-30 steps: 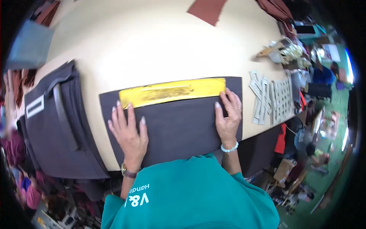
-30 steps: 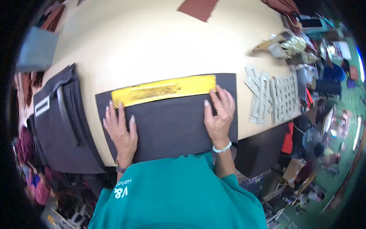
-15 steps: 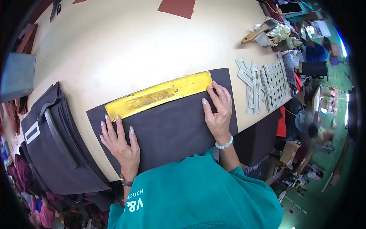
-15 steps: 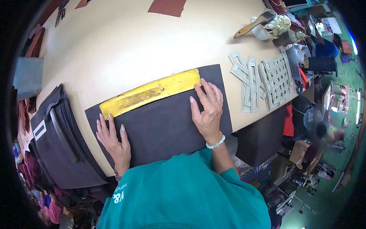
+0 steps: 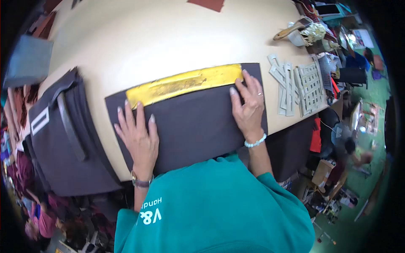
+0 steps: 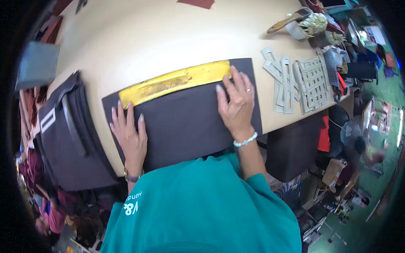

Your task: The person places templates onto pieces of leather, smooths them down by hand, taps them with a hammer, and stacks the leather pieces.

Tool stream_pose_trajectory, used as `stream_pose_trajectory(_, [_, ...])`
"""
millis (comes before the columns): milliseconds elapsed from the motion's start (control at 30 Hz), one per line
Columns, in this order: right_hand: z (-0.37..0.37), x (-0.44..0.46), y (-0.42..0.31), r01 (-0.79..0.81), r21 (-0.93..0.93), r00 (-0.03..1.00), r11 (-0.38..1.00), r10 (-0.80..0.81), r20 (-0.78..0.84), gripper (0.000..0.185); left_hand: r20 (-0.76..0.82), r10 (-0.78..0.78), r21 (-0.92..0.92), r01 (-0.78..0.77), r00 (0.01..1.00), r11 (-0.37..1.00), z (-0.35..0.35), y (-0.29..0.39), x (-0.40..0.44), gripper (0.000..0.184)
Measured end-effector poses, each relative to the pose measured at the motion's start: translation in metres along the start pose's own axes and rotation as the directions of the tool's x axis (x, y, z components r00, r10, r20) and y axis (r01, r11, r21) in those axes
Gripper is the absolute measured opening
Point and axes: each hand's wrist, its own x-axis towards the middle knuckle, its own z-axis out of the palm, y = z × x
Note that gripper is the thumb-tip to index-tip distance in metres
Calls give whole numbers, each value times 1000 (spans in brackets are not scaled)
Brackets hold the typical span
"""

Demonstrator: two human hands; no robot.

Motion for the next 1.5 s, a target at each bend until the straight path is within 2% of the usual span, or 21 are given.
stream_pose_trajectory(100, [2,1,11,35,39,998,999,-37,60,27,6,83,130,-83,997,988,-8,0,5,44])
stream_pose_trajectory(167, [-1,0,12,117,-16,989,993,-115,94,35,10,94,151,-95,995,984,-7,2,6,46])
stream_pose_trajectory(200, [-2,-3,12,153,-48,980,987,-145,133,45,-15,89,161,-86,996,983,-4,4,5,50])
stream_pose_trajectory(233, [-2,-5,11,147,-66,974,987,-133,184,50,-14,71,149,-68,997,987,0,5,3,52])
stream_pose_trajectory(300, [-1,-9,8,186,-227,960,956,-128,251,54,-68,111,164,-99,991,982,8,7,0,52])
stream_pose_trajectory(333, [3,-13,11,191,-236,962,953,-134,239,56,-81,112,160,-98,990,982,10,6,0,51])
stream_pose_trajectory(400, [6,-12,10,196,-245,963,949,-140,231,55,-105,127,140,-112,986,984,12,5,2,49])
stream_pose_trajectory(467, [3,-10,6,203,-265,967,943,-151,204,53,-118,140,200,-114,983,973,7,5,6,47])
stream_pose_trajectory(533, [0,-4,7,221,-207,963,953,-179,203,47,-170,202,228,-161,964,960,7,9,12,42])
stream_pose_trajectory(633, [-6,6,20,191,-66,968,979,-177,180,40,-71,189,147,-177,979,973,7,12,22,41])
stream_pose_trajectory(700, [-14,12,45,126,45,992,991,-127,9,36,-56,214,161,-202,975,966,4,18,24,41])
stream_pose_trajectory(733, [-22,15,54,104,-41,989,994,-108,-102,31,-133,279,208,-248,951,946,10,12,23,44])
stream_pose_trajectory(800, [-42,24,95,15,-135,977,991,-43,-210,25,-105,361,346,-307,927,887,11,10,22,44])
stream_pose_trajectory(933, [-88,17,164,-233,-182,931,955,165,-325,14,-65,323,273,-294,944,916,7,16,25,41])
stream_pose_trajectory(1033, [-103,-1,177,-429,-136,887,893,389,-247,14,-49,305,251,-284,951,926,5,18,26,39])
stream_pose_trajectory(1133, [-88,-10,170,-418,-71,900,906,402,-171,17,-48,297,230,-279,954,932,4,20,27,39])
stream_pose_trajectory(1233, [-72,6,153,-322,-120,927,939,287,-240,22,-77,324,266,-293,943,918,10,16,27,39])
stream_pose_trajectory(1267, [-63,18,160,-310,-182,934,933,263,-244,29,-89,337,291,-299,937,909,11,15,27,39])
stream_pose_trajectory(1367, [-56,51,150,-346,-396,938,850,310,-155,35,-92,331,296,-292,939,909,11,15,27,39])
stream_pose_trajectory(1400, [-58,60,141,-369,-457,919,809,390,-53,40,-85,321,288,-285,943,914,10,15,27,39])
stream_pose_trajectory(1500, [-64,74,136,-432,-402,861,808,502,84,45,-83,295,207,-273,952,940,7,19,26,38])
